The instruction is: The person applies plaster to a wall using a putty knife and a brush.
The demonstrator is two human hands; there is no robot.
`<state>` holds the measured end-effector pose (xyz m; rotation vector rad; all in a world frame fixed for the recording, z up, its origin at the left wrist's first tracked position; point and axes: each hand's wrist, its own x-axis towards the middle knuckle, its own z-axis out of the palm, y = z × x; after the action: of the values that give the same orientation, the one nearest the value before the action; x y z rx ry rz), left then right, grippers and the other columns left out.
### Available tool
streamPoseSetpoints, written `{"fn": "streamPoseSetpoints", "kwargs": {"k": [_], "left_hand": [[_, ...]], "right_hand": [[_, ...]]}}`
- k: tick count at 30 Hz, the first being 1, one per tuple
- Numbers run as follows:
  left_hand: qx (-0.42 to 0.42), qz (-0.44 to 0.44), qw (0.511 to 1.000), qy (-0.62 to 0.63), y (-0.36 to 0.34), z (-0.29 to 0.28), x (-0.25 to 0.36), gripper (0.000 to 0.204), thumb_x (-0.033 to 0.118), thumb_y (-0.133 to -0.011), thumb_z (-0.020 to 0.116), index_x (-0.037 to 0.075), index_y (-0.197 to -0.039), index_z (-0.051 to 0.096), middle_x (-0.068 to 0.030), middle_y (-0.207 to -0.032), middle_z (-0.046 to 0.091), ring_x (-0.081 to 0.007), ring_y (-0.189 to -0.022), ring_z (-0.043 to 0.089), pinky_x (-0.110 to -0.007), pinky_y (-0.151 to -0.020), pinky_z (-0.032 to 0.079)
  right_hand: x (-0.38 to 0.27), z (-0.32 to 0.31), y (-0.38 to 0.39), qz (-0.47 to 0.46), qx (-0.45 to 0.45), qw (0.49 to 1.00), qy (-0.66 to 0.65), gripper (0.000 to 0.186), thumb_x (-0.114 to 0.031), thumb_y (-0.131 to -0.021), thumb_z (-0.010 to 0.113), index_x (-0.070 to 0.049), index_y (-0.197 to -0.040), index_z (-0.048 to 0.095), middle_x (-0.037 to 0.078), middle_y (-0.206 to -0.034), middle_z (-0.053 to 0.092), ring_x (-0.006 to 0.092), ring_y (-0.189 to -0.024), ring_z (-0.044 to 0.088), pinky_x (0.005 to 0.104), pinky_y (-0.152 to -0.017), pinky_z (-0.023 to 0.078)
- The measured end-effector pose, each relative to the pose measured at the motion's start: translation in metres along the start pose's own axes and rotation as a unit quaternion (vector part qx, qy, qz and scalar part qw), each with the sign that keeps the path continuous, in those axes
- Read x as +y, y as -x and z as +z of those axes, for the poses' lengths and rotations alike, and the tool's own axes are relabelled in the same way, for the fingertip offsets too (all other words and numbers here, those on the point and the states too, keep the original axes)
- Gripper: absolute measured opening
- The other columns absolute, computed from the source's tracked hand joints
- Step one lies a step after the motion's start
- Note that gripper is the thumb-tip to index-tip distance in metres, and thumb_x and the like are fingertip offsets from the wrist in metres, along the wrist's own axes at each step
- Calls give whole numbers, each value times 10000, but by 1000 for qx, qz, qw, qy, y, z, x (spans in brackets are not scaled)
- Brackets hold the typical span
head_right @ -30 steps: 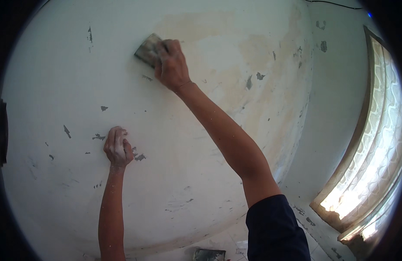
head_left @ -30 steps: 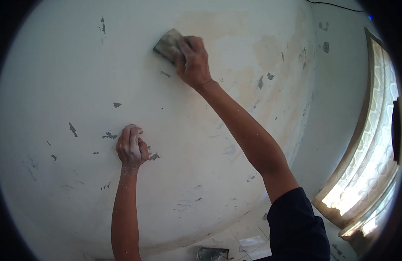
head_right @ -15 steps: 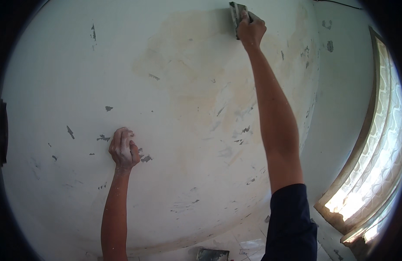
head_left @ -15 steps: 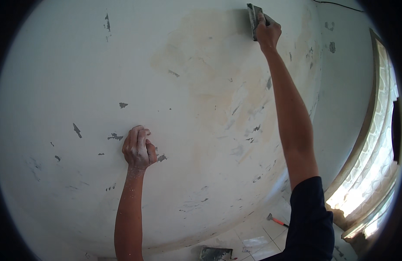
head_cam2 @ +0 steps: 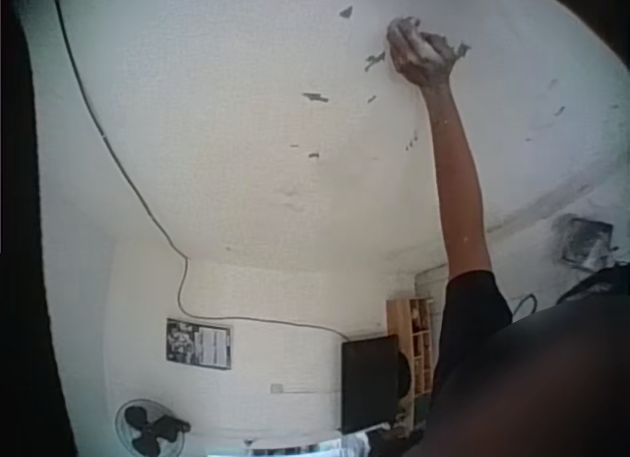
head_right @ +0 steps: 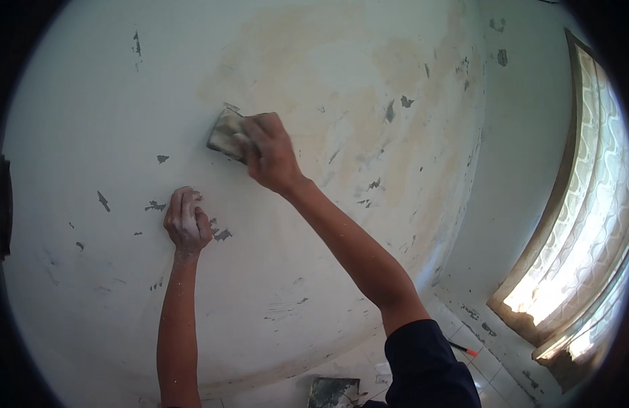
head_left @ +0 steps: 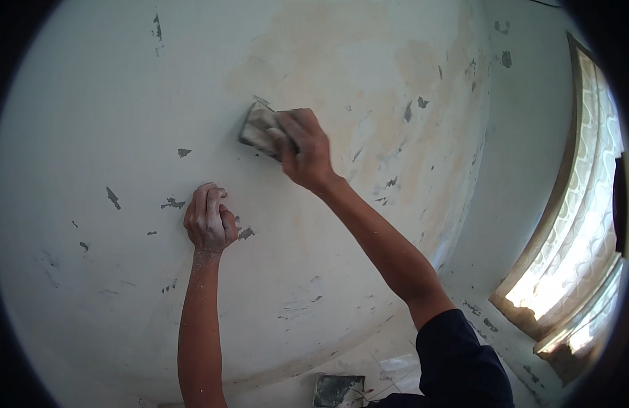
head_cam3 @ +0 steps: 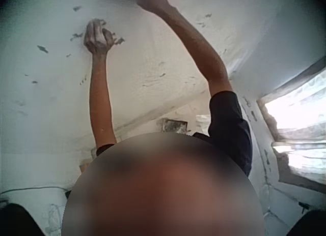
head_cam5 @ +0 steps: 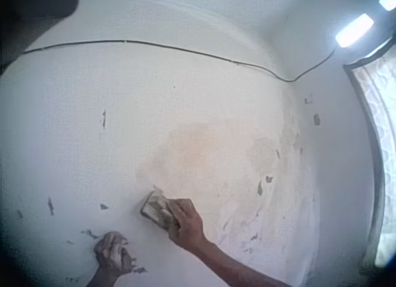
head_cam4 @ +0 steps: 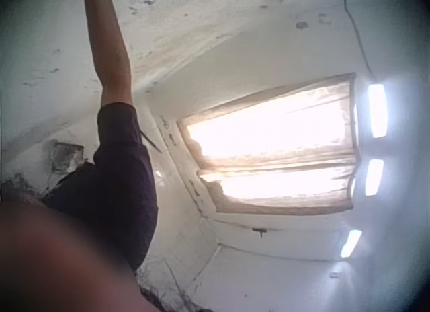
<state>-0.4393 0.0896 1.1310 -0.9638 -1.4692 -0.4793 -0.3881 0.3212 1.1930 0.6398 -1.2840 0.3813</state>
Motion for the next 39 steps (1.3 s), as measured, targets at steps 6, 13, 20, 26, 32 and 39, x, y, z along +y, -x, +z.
{"fn": "streamPoseSetpoints", "kwargs": {"k": [6, 13, 20, 26, 32, 39], "left_hand": [[-11, -9, 1000, 8, -3, -7, 6, 260, 55, -694, 517, -1, -933, 602, -166, -978, 631, -361, -869, 653, -422, -729, 537], [-5, 1, 1000, 18, -4, -4, 9, 253, 46, -692, 516, 0, -927, 599, -169, -976, 629, -362, -862, 649, -423, -721, 534], [-3, 5, 1000, 17, -2, -5, -1, 246, 49, -694, 518, -12, -921, 592, -178, -977, 627, -368, -856, 644, -422, -719, 530], [-22, -3, 1000, 18, -3, -3, 4, 246, 61, -701, 516, -5, -923, 598, -173, -973, 629, -371, -865, 643, -431, -731, 529], [-20, -7, 999, 28, -2, -4, 7, 246, 72, -698, 517, 0, -916, 605, -165, -975, 636, -359, -873, 648, -429, -736, 531], [-19, -3, 1000, 22, -1, -5, 4, 255, 58, -692, 509, -2, -921, 604, -162, -962, 639, -354, -857, 652, -425, -720, 533]], "right_hand": [[37, -70, -10, 282, 206, 935, 64, 267, -165, -1014, 615, 79, -1078, 701, 95, -827, 678, 115, -723, 559, 290, -681, 477], [58, -30, 12, 90, 176, 941, 274, 255, -79, -912, 655, 91, -1102, 662, 224, -1047, 621, 390, -976, 603, 424, -825, 511], [-12, -17, 31, 149, 97, 981, 76, 209, -56, -920, 668, 68, -1088, 666, 183, -981, 653, 303, -886, 643, 361, -788, 520], [45, -75, 12, 382, 289, 868, 133, 302, -206, -998, 618, 83, -1018, 701, 158, -819, 684, 197, -720, 615, 329, -691, 500], [72, -45, -10, 323, 335, 847, 256, 286, -190, -960, 618, 76, -995, 715, 231, -891, 700, 365, -798, 672, 429, -739, 519], [45, 18, -79, 197, 309, 899, 239, 259, -196, -934, 621, 34, -974, 734, 227, -873, 662, 405, -804, 644, 457, -738, 511]]}}
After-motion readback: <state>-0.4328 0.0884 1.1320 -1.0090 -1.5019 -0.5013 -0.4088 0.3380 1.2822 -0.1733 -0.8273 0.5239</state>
